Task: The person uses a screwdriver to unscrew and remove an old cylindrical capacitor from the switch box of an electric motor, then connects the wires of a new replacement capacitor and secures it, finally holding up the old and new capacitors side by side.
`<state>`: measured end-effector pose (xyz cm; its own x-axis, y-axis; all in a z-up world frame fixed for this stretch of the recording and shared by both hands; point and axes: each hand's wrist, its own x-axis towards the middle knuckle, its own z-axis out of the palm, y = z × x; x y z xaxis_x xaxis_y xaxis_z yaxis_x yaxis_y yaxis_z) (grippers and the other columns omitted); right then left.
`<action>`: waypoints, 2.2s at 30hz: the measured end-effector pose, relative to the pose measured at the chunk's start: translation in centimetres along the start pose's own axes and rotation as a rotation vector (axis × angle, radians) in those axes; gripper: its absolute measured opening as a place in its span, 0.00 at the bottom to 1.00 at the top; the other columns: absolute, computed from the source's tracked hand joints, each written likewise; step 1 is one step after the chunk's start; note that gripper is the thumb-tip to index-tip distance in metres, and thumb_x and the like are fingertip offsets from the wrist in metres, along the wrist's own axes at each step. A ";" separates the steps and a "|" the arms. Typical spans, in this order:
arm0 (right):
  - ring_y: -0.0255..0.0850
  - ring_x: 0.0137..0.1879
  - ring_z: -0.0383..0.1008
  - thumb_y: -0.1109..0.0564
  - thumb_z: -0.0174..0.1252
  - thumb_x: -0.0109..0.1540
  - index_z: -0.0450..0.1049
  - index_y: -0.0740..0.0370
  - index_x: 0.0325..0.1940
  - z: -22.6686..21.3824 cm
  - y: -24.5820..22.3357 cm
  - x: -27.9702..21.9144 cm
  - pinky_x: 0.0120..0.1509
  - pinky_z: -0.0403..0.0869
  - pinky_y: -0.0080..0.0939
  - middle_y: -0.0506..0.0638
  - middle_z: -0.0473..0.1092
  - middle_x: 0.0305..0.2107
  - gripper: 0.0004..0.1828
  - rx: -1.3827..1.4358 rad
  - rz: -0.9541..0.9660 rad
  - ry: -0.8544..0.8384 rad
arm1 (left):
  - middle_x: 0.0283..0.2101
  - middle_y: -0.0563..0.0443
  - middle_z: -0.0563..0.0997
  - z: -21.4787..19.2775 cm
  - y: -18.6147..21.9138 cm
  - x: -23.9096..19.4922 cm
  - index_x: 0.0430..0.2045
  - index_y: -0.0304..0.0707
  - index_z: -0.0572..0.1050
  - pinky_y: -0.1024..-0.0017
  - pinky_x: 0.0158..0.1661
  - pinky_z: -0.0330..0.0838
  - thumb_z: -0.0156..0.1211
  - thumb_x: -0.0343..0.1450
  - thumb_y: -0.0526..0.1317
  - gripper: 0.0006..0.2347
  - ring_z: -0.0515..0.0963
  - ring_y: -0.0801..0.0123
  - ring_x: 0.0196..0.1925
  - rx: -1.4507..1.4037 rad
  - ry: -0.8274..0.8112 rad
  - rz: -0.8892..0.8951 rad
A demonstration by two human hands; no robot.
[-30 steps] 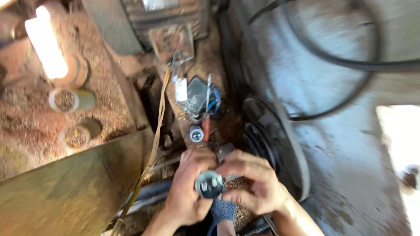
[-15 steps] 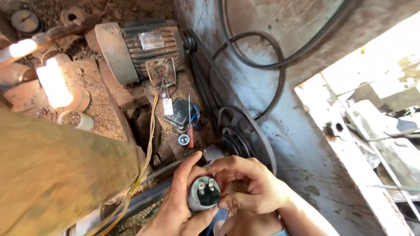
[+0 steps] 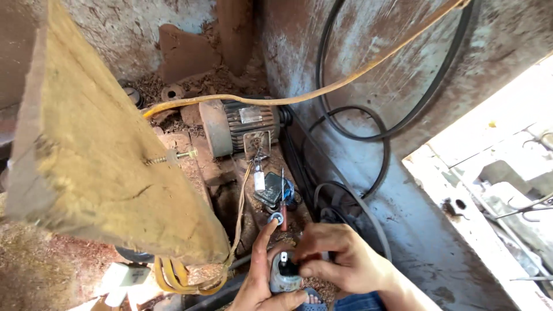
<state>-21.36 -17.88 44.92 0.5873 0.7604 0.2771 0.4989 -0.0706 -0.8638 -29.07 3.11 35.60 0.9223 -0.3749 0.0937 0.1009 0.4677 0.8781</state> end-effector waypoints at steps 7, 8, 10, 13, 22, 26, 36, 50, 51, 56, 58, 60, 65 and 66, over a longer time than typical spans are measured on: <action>0.42 0.38 0.80 0.53 0.64 0.62 0.80 0.65 0.44 -0.5 4.3 -1.8 0.43 0.76 0.39 0.53 0.79 0.32 0.12 0.049 0.300 0.168 | 0.51 0.41 0.77 -1.7 -2.6 0.0 0.76 0.48 0.35 0.67 0.58 0.66 0.72 0.65 0.32 0.51 0.78 0.66 0.51 0.069 0.092 -0.008; 0.42 0.39 0.80 0.54 0.64 0.62 0.80 0.66 0.45 -0.7 4.3 -1.7 0.44 0.76 0.40 0.53 0.79 0.33 0.12 0.027 0.314 0.121 | 0.48 0.42 0.77 -1.9 -2.8 0.2 0.76 0.52 0.34 0.67 0.51 0.70 0.73 0.62 0.31 0.53 0.80 0.66 0.45 0.018 0.112 -0.098; 0.43 0.39 0.80 0.55 0.64 0.62 0.80 0.66 0.45 -1.0 4.2 -1.5 0.45 0.76 0.40 0.53 0.79 0.34 0.12 0.009 0.336 0.070 | 0.45 0.43 0.77 -2.2 -3.7 0.1 0.76 0.57 0.34 0.67 0.45 0.75 0.74 0.60 0.31 0.55 0.81 0.66 0.39 -0.039 0.135 -0.193; 0.46 0.44 0.81 0.57 0.64 0.63 0.78 0.66 0.48 -1.3 3.2 -1.3 0.47 0.77 0.42 0.54 0.79 0.39 0.12 -0.028 0.314 -0.058 | 0.41 0.41 0.78 -2.0 -4.2 -0.1 0.76 0.51 0.36 0.68 0.45 0.75 0.72 0.62 0.28 0.52 0.81 0.63 0.38 -0.172 0.104 -0.113; 0.50 0.41 0.82 0.52 0.65 0.62 0.78 0.60 0.50 0.2 3.1 -1.3 0.43 0.77 0.46 0.53 0.80 0.34 0.15 -0.121 0.567 -0.241 | 0.40 0.41 0.85 -0.9 -6.1 0.8 0.75 0.53 0.50 0.63 0.37 0.80 0.70 0.57 0.30 0.48 0.85 0.60 0.31 -0.251 0.546 -0.270; 0.47 0.35 0.82 0.46 0.69 0.59 0.78 0.61 0.45 2.5 4.7 -1.3 0.38 0.77 0.46 0.54 0.78 0.28 0.19 -0.101 0.735 -0.397 | 0.46 0.44 0.83 -0.2 -6.4 0.7 0.71 0.45 0.53 0.65 0.51 0.76 0.64 0.66 0.31 0.37 0.84 0.64 0.46 -0.292 0.693 -0.191; 0.30 0.46 0.74 0.55 0.70 0.57 0.69 0.61 0.64 6.8 7.1 -1.4 0.50 0.75 0.35 0.45 0.77 0.40 0.32 0.604 0.875 -0.117 | 0.58 0.46 0.78 -1.7 -3.9 0.2 0.71 0.37 0.50 0.65 0.61 0.68 0.59 0.70 0.37 0.33 0.77 0.66 0.59 -0.335 0.478 0.023; 0.29 0.42 0.79 0.49 0.74 0.52 0.68 0.57 0.63 6.7 7.6 -0.4 0.44 0.78 0.34 0.46 0.81 0.37 0.39 0.368 0.887 -0.049 | 0.59 0.38 0.79 -3.9 -4.3 -0.5 0.65 0.25 0.67 0.61 0.62 0.70 0.57 0.75 0.38 0.23 0.78 0.61 0.61 -0.182 0.385 -0.100; 0.29 0.41 0.79 0.48 0.74 0.51 0.69 0.57 0.63 6.7 7.7 -0.5 0.43 0.78 0.34 0.46 0.81 0.37 0.39 0.360 0.888 -0.047 | 0.59 0.38 0.80 -3.8 -4.2 -0.4 0.65 0.25 0.67 0.61 0.62 0.70 0.57 0.75 0.38 0.23 0.78 0.61 0.61 -0.170 0.383 -0.099; 0.30 0.40 0.79 0.47 0.75 0.51 0.70 0.58 0.63 6.6 7.9 -0.6 0.43 0.78 0.35 0.47 0.82 0.36 0.39 0.337 0.909 -0.043 | 0.60 0.37 0.79 -3.8 -4.6 -0.2 0.65 0.24 0.66 0.61 0.63 0.70 0.57 0.75 0.37 0.23 0.78 0.60 0.61 -0.187 0.379 -0.102; 0.30 0.39 0.79 0.47 0.75 0.50 0.70 0.58 0.62 6.5 8.0 -0.6 0.42 0.78 0.35 0.47 0.82 0.35 0.39 0.308 0.919 -0.051 | 0.60 0.37 0.79 -3.9 -4.7 -0.1 0.65 0.24 0.66 0.61 0.63 0.69 0.57 0.75 0.37 0.23 0.78 0.60 0.61 -0.194 0.376 -0.097; 0.29 0.41 0.79 0.47 0.75 0.51 0.70 0.59 0.61 6.6 8.1 -0.7 0.44 0.79 0.35 0.47 0.82 0.36 0.38 0.352 0.894 -0.037 | 0.60 0.37 0.79 -3.9 -4.6 0.0 0.66 0.25 0.66 0.61 0.63 0.70 0.56 0.75 0.37 0.23 0.78 0.60 0.62 -0.198 0.379 -0.105; 0.30 0.42 0.80 0.47 0.75 0.51 0.70 0.60 0.59 6.5 8.3 -0.6 0.46 0.80 0.35 0.47 0.81 0.36 0.36 0.376 0.882 -0.039 | 0.61 0.36 0.78 -4.0 -5.0 -0.1 0.66 0.24 0.66 0.61 0.62 0.69 0.57 0.75 0.36 0.23 0.77 0.60 0.62 -0.202 0.406 -0.110; 0.30 0.41 0.80 0.47 0.75 0.51 0.70 0.60 0.58 6.5 8.4 -0.6 0.46 0.80 0.36 0.47 0.81 0.35 0.36 0.353 0.893 -0.052 | 0.61 0.36 0.78 -4.1 -5.1 -0.1 0.66 0.24 0.65 0.60 0.62 0.70 0.57 0.75 0.36 0.23 0.77 0.59 0.62 -0.215 0.416 -0.112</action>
<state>-21.69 -14.68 34.79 0.6244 0.5485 -0.5561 -0.3443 -0.4458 -0.8263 -28.17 4.00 29.19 0.9679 -0.1007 -0.2305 0.2427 0.6138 0.7512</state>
